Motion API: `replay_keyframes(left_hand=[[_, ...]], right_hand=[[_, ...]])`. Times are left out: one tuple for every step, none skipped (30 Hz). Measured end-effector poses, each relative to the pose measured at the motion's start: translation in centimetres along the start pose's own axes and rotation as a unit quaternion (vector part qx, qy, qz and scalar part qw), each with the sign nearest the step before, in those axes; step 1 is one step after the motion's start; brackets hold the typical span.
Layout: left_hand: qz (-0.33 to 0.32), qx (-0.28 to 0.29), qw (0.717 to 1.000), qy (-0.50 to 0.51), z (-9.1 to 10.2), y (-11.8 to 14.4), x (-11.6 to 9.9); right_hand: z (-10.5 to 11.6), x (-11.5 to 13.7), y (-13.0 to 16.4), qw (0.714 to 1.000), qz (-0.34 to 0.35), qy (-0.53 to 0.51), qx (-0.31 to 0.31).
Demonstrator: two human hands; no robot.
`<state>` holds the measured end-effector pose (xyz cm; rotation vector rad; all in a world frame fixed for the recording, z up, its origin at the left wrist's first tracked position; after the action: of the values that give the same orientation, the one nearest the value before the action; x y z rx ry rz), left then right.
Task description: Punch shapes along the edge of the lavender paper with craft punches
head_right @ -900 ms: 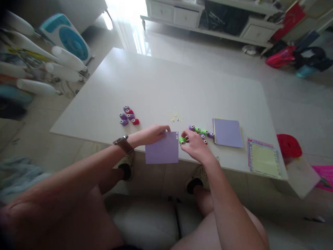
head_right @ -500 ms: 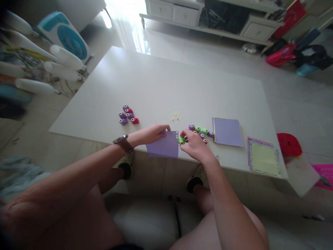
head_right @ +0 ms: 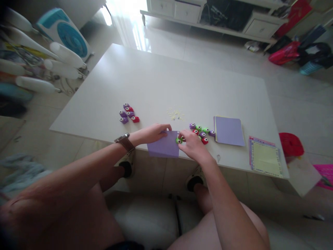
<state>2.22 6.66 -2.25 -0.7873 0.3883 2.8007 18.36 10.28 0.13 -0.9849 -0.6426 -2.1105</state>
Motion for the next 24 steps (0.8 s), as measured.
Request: replay_keyframes(left_hand=[[0.000,0.001,1.000,-0.001,-0.1,0.0,0.0],[0.000,0.003,1.000,-0.002,-0.1,0.0,0.1],[0.001,0.005,1.000,-0.003,-0.2,0.0,0.2],[0.001,0.006,1.000,-0.003,-0.3,0.0,0.2],[0.000,0.008,1.000,-0.003,-0.3,-0.1,0.2],[0.000,0.008,1.000,-0.003,-0.3,-0.1,0.3],[0.000,0.008,1.000,-0.003,-0.3,-0.1,0.3],[0.000,0.009,1.000,-0.003,-0.4,-0.1,0.3],[0.000,0.010,1.000,-0.003,-0.4,-0.1,0.3],[-0.001,0.010,1.000,-0.002,-0.4,-0.1,0.4],[-0.002,0.010,1.000,-0.002,-0.5,-0.1,0.4],[-0.003,0.010,1.000,-0.002,-0.6,-0.1,0.4],[-0.003,0.009,1.000,-0.003,-0.6,-0.1,0.4],[-0.004,0.009,1.000,-0.005,-0.7,-0.2,0.4],[-0.003,0.009,1.000,-0.006,-0.7,-0.2,0.4],[-0.002,0.011,1.000,-0.009,-0.8,-0.2,0.5],[-0.001,0.013,1.000,-0.013,-0.9,-0.2,0.5],[0.000,0.016,1.000,-0.017,-1.1,-0.2,0.6],[0.001,0.018,1.000,-0.022,-1.2,-0.2,0.6],[0.003,0.020,0.999,-0.027,-1.3,-0.2,0.7],[0.005,0.022,0.999,-0.032,-1.5,-0.2,0.8],[0.006,0.023,0.999,-0.037,-1.7,-0.2,1.0],[0.007,0.024,0.999,-0.041,-1.9,-0.2,1.1],[0.007,0.024,0.999,-0.044,-2.1,-0.2,1.2]], right_hand=[[-0.1,0.0,0.0,1.000,0.004,0.001,-0.001],[-0.2,0.0,-0.1,1.000,0.006,0.004,-0.001],[-0.2,0.0,-0.1,1.000,0.008,0.006,0.000],[-0.3,0.0,-0.1,1.000,0.009,0.009,0.000],[-0.3,-0.1,-0.1,1.000,0.011,0.011,-0.001],[-0.3,-0.1,-0.2,1.000,0.012,0.012,-0.002],[-0.3,-0.2,-0.2,1.000,0.012,0.012,-0.003],[-0.3,-0.2,-0.2,1.000,0.013,0.013,-0.005],[-0.3,-0.3,-0.2,1.000,0.013,0.013,-0.005],[-0.4,-0.4,-0.3,1.000,0.013,0.013,-0.006],[-0.4,-0.4,-0.3,1.000,0.013,0.014,-0.005],[-0.4,-0.5,-0.4,1.000,0.012,0.014,-0.005],[-0.5,-0.5,-0.4,1.000,0.011,0.013,-0.005],[-0.6,-0.6,-0.4,1.000,0.011,0.012,-0.005],[-0.7,-0.6,-0.4,1.000,0.010,0.011,-0.005],[-0.8,-0.6,-0.4,1.000,0.009,0.009,-0.004],[-0.9,-0.6,-0.5,1.000,0.008,0.008,-0.004],[-1.1,-0.7,-0.5,1.000,0.007,0.008,-0.002],[-1.3,-0.8,-0.6,1.000,0.006,0.011,-0.001],[-1.5,-0.9,-0.6,1.000,0.003,0.016,0.001],[-1.7,-1.0,-0.7,1.000,0.001,0.022,0.003],[-1.9,-1.1,-0.8,1.000,-0.001,0.029,0.004],[-2.1,-1.3,-0.9,0.999,-0.001,0.037,0.007],[-2.3,-1.4,-1.0,0.999,0.000,0.047,0.009]])
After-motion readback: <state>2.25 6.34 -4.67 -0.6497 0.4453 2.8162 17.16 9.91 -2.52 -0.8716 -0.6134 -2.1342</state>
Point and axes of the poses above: each hand's wrist, its own y-axis away from the middle knuckle, its own z-axis out of the back of the hand, x = y × z, the point moved 7 cm from there along -y, towards the middle knuckle, and after that the axes turned 11 degrees about -y, right-handed, at the moved point
